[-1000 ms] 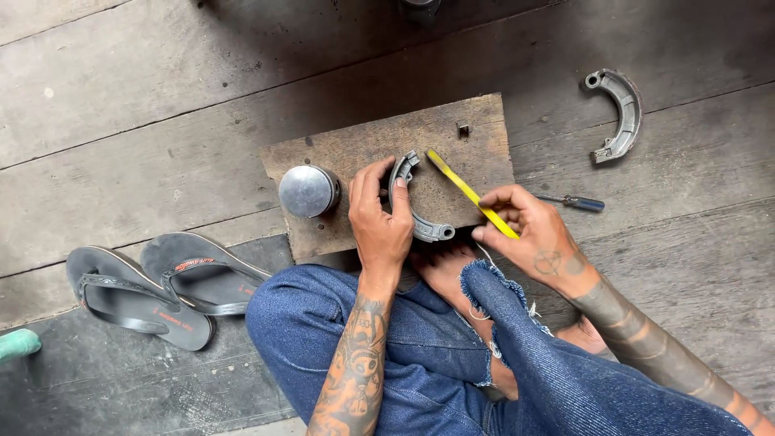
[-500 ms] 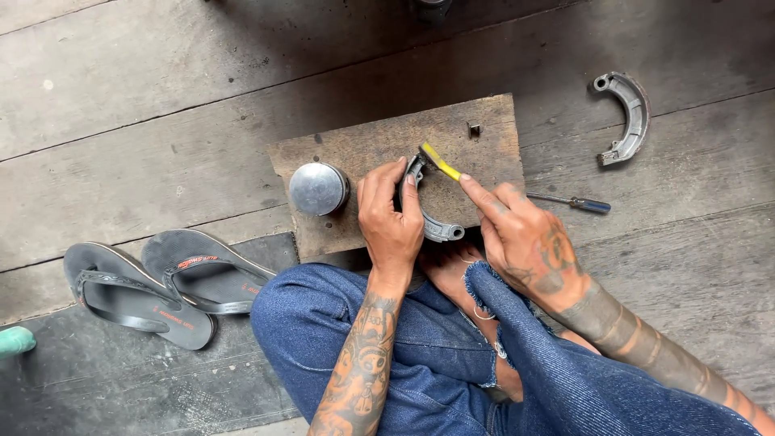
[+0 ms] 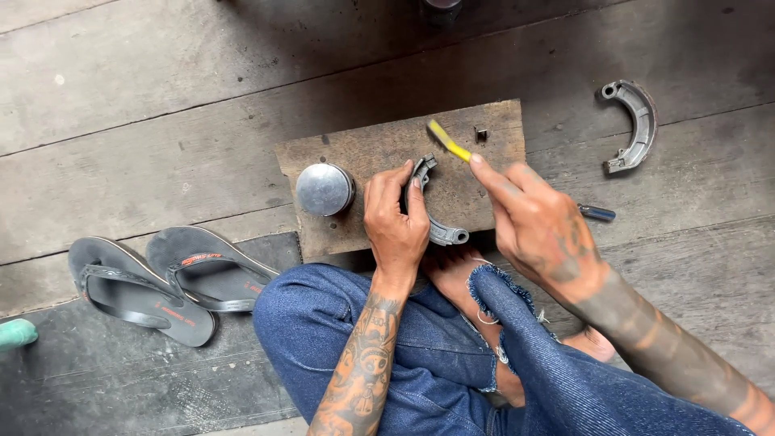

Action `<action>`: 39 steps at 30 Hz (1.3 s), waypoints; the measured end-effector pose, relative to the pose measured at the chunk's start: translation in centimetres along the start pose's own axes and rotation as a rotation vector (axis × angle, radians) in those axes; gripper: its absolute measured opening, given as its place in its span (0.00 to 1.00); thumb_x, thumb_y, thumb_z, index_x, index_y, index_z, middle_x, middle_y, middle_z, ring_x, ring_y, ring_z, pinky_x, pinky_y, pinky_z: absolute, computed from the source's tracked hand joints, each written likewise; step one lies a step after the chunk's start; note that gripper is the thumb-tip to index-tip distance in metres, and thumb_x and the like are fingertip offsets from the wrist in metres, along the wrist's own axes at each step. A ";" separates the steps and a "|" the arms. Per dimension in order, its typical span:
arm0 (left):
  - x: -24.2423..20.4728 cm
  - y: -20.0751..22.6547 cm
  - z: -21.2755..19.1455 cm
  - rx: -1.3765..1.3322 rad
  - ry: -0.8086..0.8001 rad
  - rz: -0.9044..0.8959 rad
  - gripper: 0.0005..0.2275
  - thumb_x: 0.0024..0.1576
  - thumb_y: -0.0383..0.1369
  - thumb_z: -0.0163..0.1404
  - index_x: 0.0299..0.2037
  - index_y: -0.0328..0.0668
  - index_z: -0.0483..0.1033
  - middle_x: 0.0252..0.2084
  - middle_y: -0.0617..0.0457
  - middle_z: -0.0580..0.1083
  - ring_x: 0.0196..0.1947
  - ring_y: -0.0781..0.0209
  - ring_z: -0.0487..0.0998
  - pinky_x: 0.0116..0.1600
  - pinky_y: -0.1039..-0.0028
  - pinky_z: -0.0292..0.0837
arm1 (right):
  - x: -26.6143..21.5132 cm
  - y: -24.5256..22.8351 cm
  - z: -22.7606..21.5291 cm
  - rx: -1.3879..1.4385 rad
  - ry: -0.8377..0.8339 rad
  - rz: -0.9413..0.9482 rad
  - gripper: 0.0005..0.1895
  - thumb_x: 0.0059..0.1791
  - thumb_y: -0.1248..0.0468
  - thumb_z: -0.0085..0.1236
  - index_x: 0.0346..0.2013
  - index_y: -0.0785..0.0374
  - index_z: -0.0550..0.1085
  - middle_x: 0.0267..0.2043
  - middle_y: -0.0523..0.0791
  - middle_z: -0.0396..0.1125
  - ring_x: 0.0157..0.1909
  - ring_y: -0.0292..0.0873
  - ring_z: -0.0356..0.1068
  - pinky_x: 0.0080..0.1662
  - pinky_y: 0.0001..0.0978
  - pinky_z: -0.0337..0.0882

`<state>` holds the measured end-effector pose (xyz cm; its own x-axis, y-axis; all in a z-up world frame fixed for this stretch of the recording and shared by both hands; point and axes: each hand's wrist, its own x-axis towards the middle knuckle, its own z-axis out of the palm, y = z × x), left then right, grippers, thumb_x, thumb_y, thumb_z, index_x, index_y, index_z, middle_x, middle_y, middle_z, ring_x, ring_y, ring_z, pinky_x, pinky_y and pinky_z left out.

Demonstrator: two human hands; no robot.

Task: The person sits on the floor and uses a yellow-handled brush to scrub a curved metal part resting on a wooden block. They rotate the part to clean different sections and then place it down on the block.

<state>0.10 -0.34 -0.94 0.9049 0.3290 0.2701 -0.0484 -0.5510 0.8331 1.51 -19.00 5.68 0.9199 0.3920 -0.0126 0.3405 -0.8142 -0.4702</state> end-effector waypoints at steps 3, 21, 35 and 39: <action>0.1 0.1 0.0 0.008 -0.011 0.013 0.06 0.59 0.25 0.53 0.44 0.37 0.80 0.41 0.48 0.77 0.42 0.48 0.79 0.50 0.62 0.75 | -1.1 -0.9 -0.5 -0.039 -0.058 -0.008 0.23 0.52 0.66 0.45 0.60 0.54 0.76 0.32 0.45 0.64 0.36 0.55 0.74 0.33 0.50 0.76; 0.2 0.1 -0.1 -0.017 -0.019 -0.013 0.06 0.59 0.25 0.53 0.43 0.36 0.80 0.40 0.49 0.77 0.42 0.49 0.79 0.50 0.63 0.74 | 1.2 0.3 2.2 0.261 -0.026 0.007 0.20 0.54 0.70 0.46 0.58 0.59 0.77 0.32 0.50 0.66 0.38 0.57 0.73 0.38 0.47 0.75; 0.1 0.1 0.0 -0.023 -0.027 -0.015 0.06 0.59 0.26 0.53 0.44 0.36 0.80 0.40 0.48 0.77 0.42 0.48 0.79 0.50 0.63 0.74 | 1.1 0.0 2.0 0.309 0.005 0.021 0.19 0.53 0.72 0.46 0.57 0.63 0.77 0.32 0.52 0.69 0.39 0.58 0.74 0.40 0.47 0.75; 0.1 -0.1 -0.1 -0.032 -0.020 -0.023 0.06 0.60 0.26 0.53 0.44 0.35 0.80 0.40 0.48 0.77 0.42 0.48 0.79 0.49 0.63 0.74 | 2.3 0.6 2.2 0.358 0.073 -0.003 0.19 0.53 0.72 0.49 0.58 0.62 0.77 0.34 0.51 0.70 0.40 0.57 0.75 0.41 0.46 0.74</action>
<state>0.17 -0.22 -0.95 0.9141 0.3261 0.2411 -0.0405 -0.5181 0.8544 3.45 -17.63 3.38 0.9348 0.3521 0.0465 0.2656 -0.6061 -0.7497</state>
